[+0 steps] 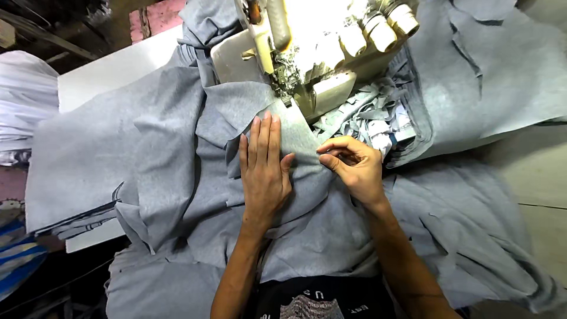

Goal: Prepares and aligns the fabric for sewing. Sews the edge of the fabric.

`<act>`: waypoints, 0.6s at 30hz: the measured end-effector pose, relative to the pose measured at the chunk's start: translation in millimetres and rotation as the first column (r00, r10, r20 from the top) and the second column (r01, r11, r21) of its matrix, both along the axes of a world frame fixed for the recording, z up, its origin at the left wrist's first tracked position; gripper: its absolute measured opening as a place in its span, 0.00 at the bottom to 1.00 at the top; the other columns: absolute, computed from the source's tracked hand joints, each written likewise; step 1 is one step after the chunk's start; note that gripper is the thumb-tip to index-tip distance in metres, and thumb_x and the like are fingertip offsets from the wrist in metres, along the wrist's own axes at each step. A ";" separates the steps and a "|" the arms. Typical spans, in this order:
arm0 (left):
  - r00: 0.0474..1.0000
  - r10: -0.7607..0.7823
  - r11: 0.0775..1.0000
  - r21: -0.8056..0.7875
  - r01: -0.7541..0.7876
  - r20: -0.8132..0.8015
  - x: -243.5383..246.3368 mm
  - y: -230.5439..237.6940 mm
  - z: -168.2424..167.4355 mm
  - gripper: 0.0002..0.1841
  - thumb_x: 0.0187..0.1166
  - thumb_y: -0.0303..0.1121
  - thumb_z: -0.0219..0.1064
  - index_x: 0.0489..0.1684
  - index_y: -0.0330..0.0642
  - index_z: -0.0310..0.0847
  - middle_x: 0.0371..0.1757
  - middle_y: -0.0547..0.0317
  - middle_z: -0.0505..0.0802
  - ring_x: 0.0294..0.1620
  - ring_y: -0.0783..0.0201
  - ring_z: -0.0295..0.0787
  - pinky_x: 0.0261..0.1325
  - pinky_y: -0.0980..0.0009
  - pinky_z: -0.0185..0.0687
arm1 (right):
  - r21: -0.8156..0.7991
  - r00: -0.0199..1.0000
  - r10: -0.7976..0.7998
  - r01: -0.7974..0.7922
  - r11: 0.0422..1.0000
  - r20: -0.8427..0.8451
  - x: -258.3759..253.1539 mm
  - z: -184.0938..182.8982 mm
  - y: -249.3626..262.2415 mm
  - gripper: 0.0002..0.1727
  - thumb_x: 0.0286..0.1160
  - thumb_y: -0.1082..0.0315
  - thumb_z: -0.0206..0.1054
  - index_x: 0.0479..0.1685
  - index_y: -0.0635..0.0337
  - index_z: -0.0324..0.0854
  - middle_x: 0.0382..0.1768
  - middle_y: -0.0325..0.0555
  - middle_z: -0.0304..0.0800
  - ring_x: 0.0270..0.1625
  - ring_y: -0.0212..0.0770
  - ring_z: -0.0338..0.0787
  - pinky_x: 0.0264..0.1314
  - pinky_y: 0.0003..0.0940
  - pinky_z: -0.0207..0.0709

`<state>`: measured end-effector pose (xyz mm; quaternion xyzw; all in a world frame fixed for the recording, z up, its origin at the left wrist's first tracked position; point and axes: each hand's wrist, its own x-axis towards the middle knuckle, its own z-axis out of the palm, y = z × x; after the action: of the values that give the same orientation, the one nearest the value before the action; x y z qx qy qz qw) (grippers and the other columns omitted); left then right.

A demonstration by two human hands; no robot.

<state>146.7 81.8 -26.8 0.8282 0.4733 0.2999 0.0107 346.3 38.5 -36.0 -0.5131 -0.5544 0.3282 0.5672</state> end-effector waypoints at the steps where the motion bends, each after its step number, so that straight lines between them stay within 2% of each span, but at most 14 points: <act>1: 1.000 0.000 1.000 -0.001 0.000 -0.001 -0.3 0.4 0.3 0.33 0.94 0.50 0.39 0.92 0.40 0.59 0.93 0.51 0.65 0.96 0.53 0.49 0.95 0.43 0.37 | -0.001 1.000 0.003 -0.003 1.000 -0.011 -0.2 -0.1 0.5 0.10 0.71 0.70 0.76 0.49 0.59 0.90 0.44 0.38 0.95 0.37 0.29 0.91 0.40 0.24 0.88; 11: 0.999 -0.036 0.999 0.008 0.036 -0.016 -7.3 11.4 0.8 0.32 0.94 0.49 0.38 0.92 0.40 0.59 0.93 0.52 0.65 0.96 0.54 0.49 0.96 0.44 0.35 | 0.025 0.999 0.036 -0.035 0.999 -0.035 -3.4 2.5 9.2 0.09 0.72 0.71 0.75 0.49 0.59 0.89 0.42 0.37 0.94 0.36 0.28 0.90 0.40 0.23 0.87; 18: 0.997 -0.061 0.998 -0.006 0.061 -0.035 -14.4 30.3 9.9 0.33 0.94 0.50 0.35 0.92 0.41 0.59 0.93 0.54 0.66 0.96 0.54 0.50 0.95 0.42 0.36 | 0.067 0.996 0.047 -0.042 0.997 -0.079 -10.6 6.6 25.5 0.08 0.73 0.72 0.75 0.48 0.61 0.89 0.38 0.38 0.93 0.30 0.27 0.87 0.31 0.21 0.83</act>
<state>132.3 112.1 -16.9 0.8475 0.4486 0.2835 0.0135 335.7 64.0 -29.3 -0.4680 -0.5528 0.3430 0.5981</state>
